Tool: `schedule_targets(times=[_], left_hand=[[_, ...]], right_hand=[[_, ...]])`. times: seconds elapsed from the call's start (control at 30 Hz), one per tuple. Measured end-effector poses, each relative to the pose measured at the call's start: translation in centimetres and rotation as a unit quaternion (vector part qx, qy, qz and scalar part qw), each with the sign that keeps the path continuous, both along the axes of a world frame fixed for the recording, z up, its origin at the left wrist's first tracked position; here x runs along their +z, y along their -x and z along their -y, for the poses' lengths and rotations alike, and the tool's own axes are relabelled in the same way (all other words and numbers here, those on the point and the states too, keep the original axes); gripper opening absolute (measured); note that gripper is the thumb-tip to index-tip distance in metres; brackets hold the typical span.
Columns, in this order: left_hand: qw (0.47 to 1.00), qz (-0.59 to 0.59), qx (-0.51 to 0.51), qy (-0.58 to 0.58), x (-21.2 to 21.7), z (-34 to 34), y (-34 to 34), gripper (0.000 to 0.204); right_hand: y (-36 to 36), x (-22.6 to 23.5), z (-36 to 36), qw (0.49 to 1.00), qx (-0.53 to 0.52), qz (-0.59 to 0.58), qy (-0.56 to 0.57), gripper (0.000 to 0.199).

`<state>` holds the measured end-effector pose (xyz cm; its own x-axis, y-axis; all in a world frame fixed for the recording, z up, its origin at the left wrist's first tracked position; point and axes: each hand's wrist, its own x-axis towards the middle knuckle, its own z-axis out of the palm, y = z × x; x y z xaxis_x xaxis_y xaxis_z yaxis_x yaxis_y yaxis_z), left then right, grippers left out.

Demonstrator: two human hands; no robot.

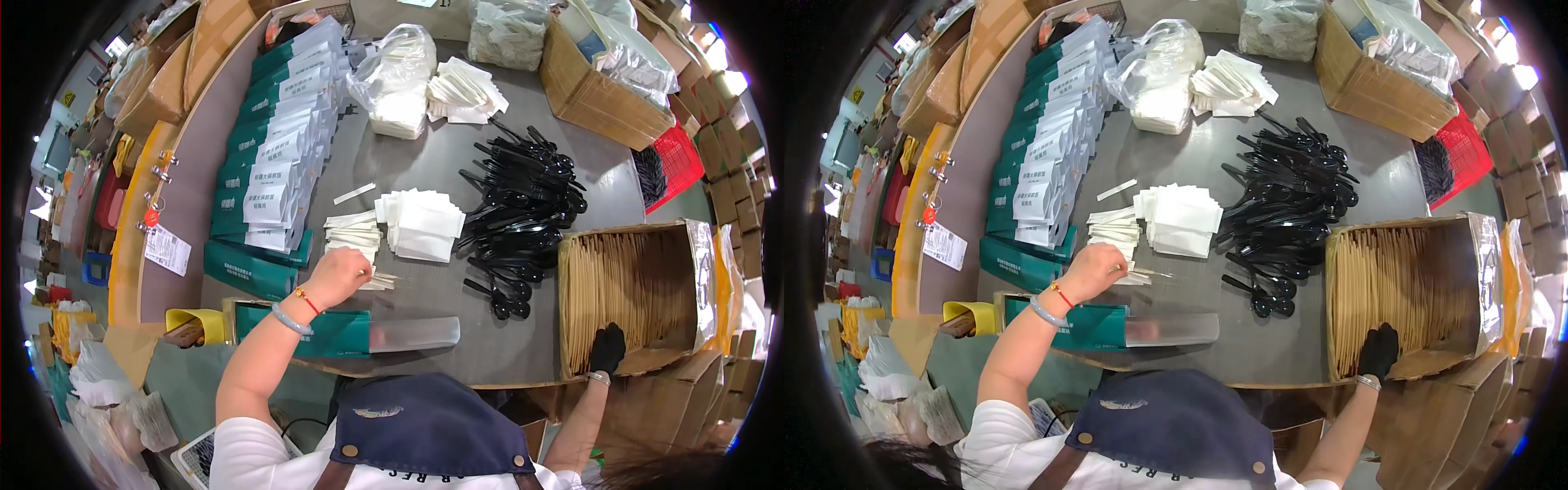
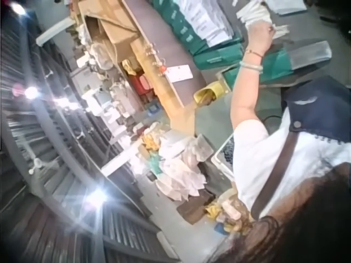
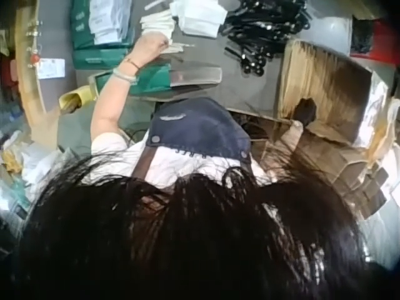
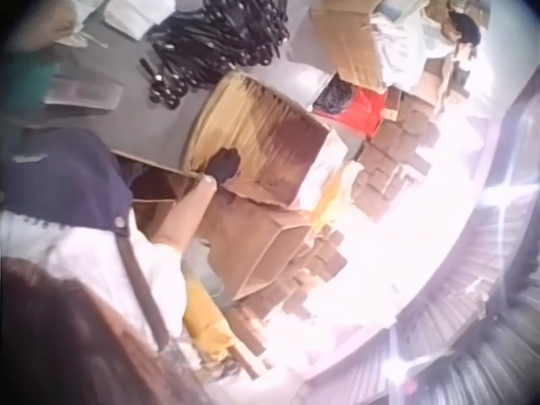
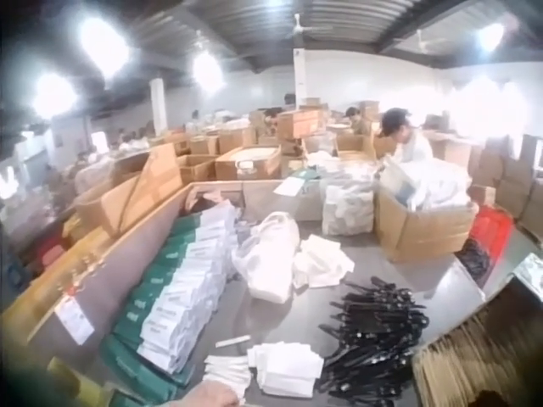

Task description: Manually inserting pairs of wooden chopsticks into individual paper sleeves and organizing them into a product box.

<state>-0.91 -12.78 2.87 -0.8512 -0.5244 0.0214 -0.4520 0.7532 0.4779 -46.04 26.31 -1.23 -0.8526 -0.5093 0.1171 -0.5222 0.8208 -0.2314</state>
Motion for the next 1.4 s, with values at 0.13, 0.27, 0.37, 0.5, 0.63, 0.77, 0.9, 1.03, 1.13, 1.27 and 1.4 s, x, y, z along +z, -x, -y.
schedule_targets(times=[0.13, 0.27, 0.37, 0.5, 0.63, 0.77, 0.9, 1.03, 1.13, 1.27, 1.4], left_hand=[[0.982, -0.176, 0.014, 0.072, 0.7, 1.0, 5.7, 0.010], [0.974, -0.167, 0.021, 0.151, -0.7, 2.5, 9.3, 0.008], [0.973, -0.142, 0.027, 0.182, -1.3, 2.7, 9.4, 0.012], [0.974, -0.144, 0.011, 0.175, -1.3, 2.2, 9.2, 0.012], [0.976, -0.204, 0.041, 0.062, 0.5, 0.0, 7.9, 0.013], [0.963, -0.135, 0.123, -0.201, 1.9, -1.5, 6.5, 0.013], [0.966, -0.096, 0.140, -0.195, -1.2, -1.8, 6.0, 0.017], [0.966, -0.100, 0.158, -0.177, -1.5, -2.3, 5.7, 0.015], [0.980, -0.078, 0.140, -0.119, -1.8, -2.5, 5.3, 0.013], [0.984, -0.102, 0.113, -0.098, 0.4, -3.4, 5.2, 0.010], [0.882, -0.091, 0.067, -0.458, 3.7, -5.2, 3.7, 0.009]], right_hand=[[-1.9, 2.7, 2.6, 0.995, -0.058, 0.057, -0.055, 0.020], [-2.0, 2.5, 2.5, 0.994, -0.080, 0.068, -0.033, 0.026], [-2.1, 1.4, 1.5, 0.977, -0.175, 0.034, 0.119, 0.034], [-6.5, 1.3, 5.3, 0.957, -0.051, 0.077, 0.274, 0.040], [-12.1, 4.7, 12.6, 0.959, 0.127, 0.179, 0.178, 0.022], [-12.0, 3.1, 15.9, 0.932, 0.219, 0.194, 0.215, 0.019], [-12.9, 3.6, 18.5, 0.943, 0.270, 0.165, 0.104, 0.023], [-12.7, 2.8, 18.8, 0.948, 0.278, 0.150, 0.044, 0.022], [-12.3, 2.6, 18.4, 0.948, 0.275, 0.148, 0.062, 0.020], [-12.5, 3.3, 17.6, 0.939, 0.247, 0.172, 0.167, 0.019], [-12.9, 5.0, 16.3, 0.934, 0.242, 0.200, 0.173, 0.022]])
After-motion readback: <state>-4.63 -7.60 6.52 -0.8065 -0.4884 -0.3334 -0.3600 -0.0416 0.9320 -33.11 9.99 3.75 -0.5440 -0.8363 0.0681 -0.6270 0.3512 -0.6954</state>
